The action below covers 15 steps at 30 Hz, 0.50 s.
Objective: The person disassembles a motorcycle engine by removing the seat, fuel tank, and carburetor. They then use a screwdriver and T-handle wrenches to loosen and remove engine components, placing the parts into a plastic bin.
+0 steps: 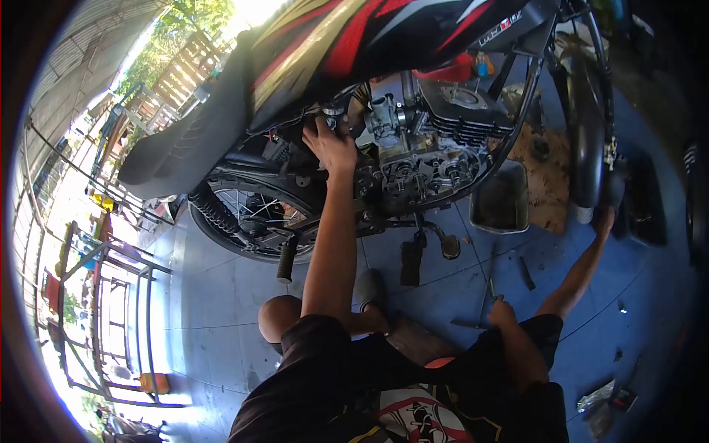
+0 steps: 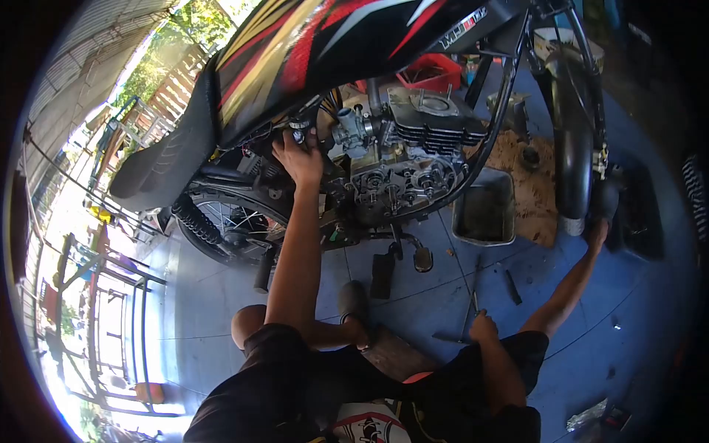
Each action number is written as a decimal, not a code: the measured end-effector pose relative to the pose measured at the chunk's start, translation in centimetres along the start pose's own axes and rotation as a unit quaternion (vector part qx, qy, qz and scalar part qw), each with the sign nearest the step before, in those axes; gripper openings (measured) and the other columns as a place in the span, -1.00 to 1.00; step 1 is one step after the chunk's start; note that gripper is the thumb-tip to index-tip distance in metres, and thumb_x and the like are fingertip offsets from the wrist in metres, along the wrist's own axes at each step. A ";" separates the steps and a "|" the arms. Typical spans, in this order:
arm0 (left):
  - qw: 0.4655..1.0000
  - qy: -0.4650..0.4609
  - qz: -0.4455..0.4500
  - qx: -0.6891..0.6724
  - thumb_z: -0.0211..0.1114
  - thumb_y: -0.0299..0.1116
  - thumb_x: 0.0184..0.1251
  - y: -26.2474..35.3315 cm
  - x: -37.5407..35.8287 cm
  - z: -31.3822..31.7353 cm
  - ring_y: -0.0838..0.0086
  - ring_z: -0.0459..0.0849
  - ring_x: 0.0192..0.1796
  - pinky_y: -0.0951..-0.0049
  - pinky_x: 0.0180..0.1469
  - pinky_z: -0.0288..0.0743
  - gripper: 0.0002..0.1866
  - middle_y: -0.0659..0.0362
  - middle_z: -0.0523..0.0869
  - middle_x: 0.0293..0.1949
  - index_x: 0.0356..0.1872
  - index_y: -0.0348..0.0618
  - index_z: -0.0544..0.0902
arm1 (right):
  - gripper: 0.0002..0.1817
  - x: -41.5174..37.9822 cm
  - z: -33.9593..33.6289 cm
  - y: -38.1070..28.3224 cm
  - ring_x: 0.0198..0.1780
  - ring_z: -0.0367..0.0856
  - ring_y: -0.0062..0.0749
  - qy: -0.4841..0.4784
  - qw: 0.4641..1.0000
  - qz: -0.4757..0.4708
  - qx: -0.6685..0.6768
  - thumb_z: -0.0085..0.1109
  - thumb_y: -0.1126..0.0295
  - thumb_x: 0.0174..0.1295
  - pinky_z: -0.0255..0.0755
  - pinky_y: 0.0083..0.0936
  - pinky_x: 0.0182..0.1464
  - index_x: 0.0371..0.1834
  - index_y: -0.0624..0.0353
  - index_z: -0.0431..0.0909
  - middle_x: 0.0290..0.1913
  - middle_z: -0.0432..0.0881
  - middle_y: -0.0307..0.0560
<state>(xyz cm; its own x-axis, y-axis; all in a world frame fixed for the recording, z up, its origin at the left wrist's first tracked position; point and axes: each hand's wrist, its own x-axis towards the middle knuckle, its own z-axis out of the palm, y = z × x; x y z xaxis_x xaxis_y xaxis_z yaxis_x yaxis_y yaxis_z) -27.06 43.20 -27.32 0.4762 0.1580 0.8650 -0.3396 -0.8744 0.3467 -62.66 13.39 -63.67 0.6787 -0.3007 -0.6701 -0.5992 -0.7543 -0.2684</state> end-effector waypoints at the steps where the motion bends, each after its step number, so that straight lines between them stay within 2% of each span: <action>1: 1.000 0.006 -0.005 -0.007 0.30 -0.36 0.23 -0.3 0.0 -0.2 -0.17 0.40 0.10 -0.05 0.18 0.26 -0.61 -0.27 0.48 0.00 0.04 -0.30 0.48 | -0.37 -0.1 -0.2 0.2 0.19 0.52 0.22 0.009 1.000 0.003 -0.004 0.26 0.32 0.13 0.43 -0.08 0.24 0.23 0.33 0.25 0.17 0.49 0.36; 3: 0.999 -0.041 0.011 -0.008 0.27 -0.32 0.29 -0.7 -0.2 -0.6 -0.14 0.48 0.01 -0.02 0.16 0.30 -0.69 -0.25 0.55 -0.14 -0.09 -0.34 0.48 | -0.48 -0.6 -0.8 -0.4 0.19 0.52 0.21 -0.019 1.000 -0.008 -0.017 0.25 0.29 0.15 0.43 -0.08 0.24 0.13 0.34 0.39 0.16 0.53 0.31; 4: 0.999 -0.048 0.006 -0.012 0.22 -0.30 0.34 1.0 -0.2 -2.2 -0.22 0.57 -0.08 -0.08 0.07 0.39 -0.69 -0.27 0.63 -0.27 -0.15 -0.38 0.42 | -0.48 -1.4 -1.5 -1.0 0.19 0.52 0.21 -0.008 1.000 -0.005 -0.022 0.25 0.29 0.15 0.43 -0.08 0.24 0.13 0.34 0.39 0.16 0.53 0.31; 5: 0.999 -0.040 0.000 -0.019 0.22 -0.30 0.34 2.3 -0.3 -3.4 -0.22 0.57 -0.08 -0.08 0.07 0.39 -0.69 -0.27 0.63 -0.27 -0.15 -0.38 0.42 | -0.51 -2.3 -2.3 -1.6 0.17 0.53 0.21 0.025 0.999 -0.038 -0.011 0.24 0.27 0.17 0.43 -0.06 0.23 0.11 0.33 0.44 0.14 0.55 0.29; 6: 0.990 -0.112 -0.054 -0.072 0.20 -0.30 0.36 3.3 -0.6 -4.4 -0.26 0.60 -0.12 -0.10 0.00 0.42 -0.68 -0.30 0.64 -0.28 -0.11 -0.39 0.39 | -0.54 -3.0 -3.0 -2.1 0.15 0.54 0.21 0.056 0.996 -0.072 -0.003 0.23 0.26 0.19 0.42 -0.05 0.22 0.08 0.32 0.48 0.12 0.57 0.27; 7: 0.969 -0.184 -0.108 -0.125 0.17 -0.31 0.38 3.6 -0.8 -4.9 -0.31 0.62 -0.15 -0.13 -0.07 0.46 -0.67 -0.34 0.66 -0.28 -0.08 -0.40 0.36 | -0.56 -2.7 -3.5 -2.5 0.07 0.59 0.20 0.142 0.982 -0.121 0.018 0.24 0.25 0.19 0.45 -0.05 0.16 0.04 0.33 0.52 0.03 0.61 0.27; 8: 0.970 -0.192 -0.085 -0.124 0.16 -0.27 0.40 3.3 -1.0 -4.7 -0.37 0.62 -0.16 -0.15 -0.15 0.48 -0.62 -0.40 0.66 -0.27 -0.01 -0.40 0.31 | -0.58 -2.4 -4.1 -2.9 -0.01 0.63 0.19 0.226 0.958 -0.171 0.039 0.26 0.24 0.18 0.49 -0.04 0.10 0.00 0.33 0.55 -0.06 0.66 0.26; 9: 0.969 -0.187 -0.094 -0.130 0.16 -0.27 0.40 3.2 -0.9 -4.7 -0.37 0.62 -0.16 -0.15 -0.15 0.48 -0.62 -0.40 0.66 -0.27 -0.01 -0.40 0.31 | -0.62 -3.3 -6.4 -4.6 -0.07 0.65 0.18 0.269 0.934 -0.226 0.061 0.23 0.25 0.22 0.49 -0.04 0.07 -0.01 0.31 0.57 -0.10 0.67 0.25; 11: 0.936 -0.215 -0.151 -0.236 0.17 -0.24 0.42 2.9 -0.3 -4.6 -0.35 0.62 -0.13 -0.11 -0.13 0.49 -0.61 -0.41 0.65 -0.26 0.00 -0.37 0.32 | -0.70 -6.5 -13.2 -10.2 -0.14 0.68 0.16 0.347 0.880 -0.313 0.088 0.20 0.30 0.26 0.50 -0.06 0.01 -0.04 0.26 0.60 -0.18 0.69 0.22; 12: 0.935 -0.223 -0.142 -0.237 0.17 -0.20 0.43 2.6 -0.2 -4.5 -0.33 0.61 -0.07 -0.08 -0.07 0.49 -0.53 -0.38 0.67 -0.21 0.13 -0.37 0.31 | -0.72 -8.2 -16.4 -13.2 -0.17 0.69 0.14 0.384 0.851 -0.346 0.096 0.19 0.32 0.27 0.52 -0.09 -0.03 -0.04 0.24 0.62 -0.22 0.70 0.19; 13: 0.935 -0.217 -0.147 -0.241 0.17 -0.20 0.43 1.9 -0.4 -4.0 -0.33 0.61 -0.07 -0.08 -0.07 0.49 -0.53 -0.38 0.67 -0.21 0.13 -0.37 0.31 | -0.75 -9.6 -19.1 -16.0 -0.16 0.70 0.11 0.428 0.807 -0.394 0.099 0.20 0.34 0.28 0.53 -0.14 -0.07 -0.06 0.24 0.62 -0.20 0.71 0.17; 14: 0.928 -0.212 -0.151 -0.266 0.17 -0.20 0.43 1.1 -0.6 -3.1 -0.32 0.61 -0.05 -0.07 -0.04 0.49 -0.48 -0.36 0.67 -0.17 0.22 -0.33 0.27 | -0.77 -11.1 -21.8 -18.8 -0.14 0.71 0.07 0.470 0.757 -0.442 0.102 0.21 0.37 0.28 0.55 -0.19 -0.11 -0.07 0.23 0.63 -0.19 0.72 0.14; 15: 0.921 -0.208 -0.154 -0.290 0.16 -0.20 0.44 0.6 -0.5 -2.5 -0.31 0.61 -0.02 -0.06 0.00 0.48 -0.43 -0.33 0.67 -0.13 0.31 -0.30 0.23 | -0.77 -13.3 -24.3 -21.6 -0.15 0.72 0.05 0.442 0.758 -0.459 0.142 0.22 0.38 0.28 0.56 -0.22 -0.13 -0.06 0.23 0.63 -0.19 0.72 0.15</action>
<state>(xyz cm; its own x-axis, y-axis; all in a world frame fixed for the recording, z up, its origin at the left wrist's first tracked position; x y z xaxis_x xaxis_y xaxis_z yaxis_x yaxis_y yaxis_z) -29.57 43.75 -26.66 0.8512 0.0618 0.5212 -0.4554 -0.4068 0.7919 -48.41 19.51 -32.09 0.8093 -0.0928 0.5801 0.3157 -0.7640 -0.5627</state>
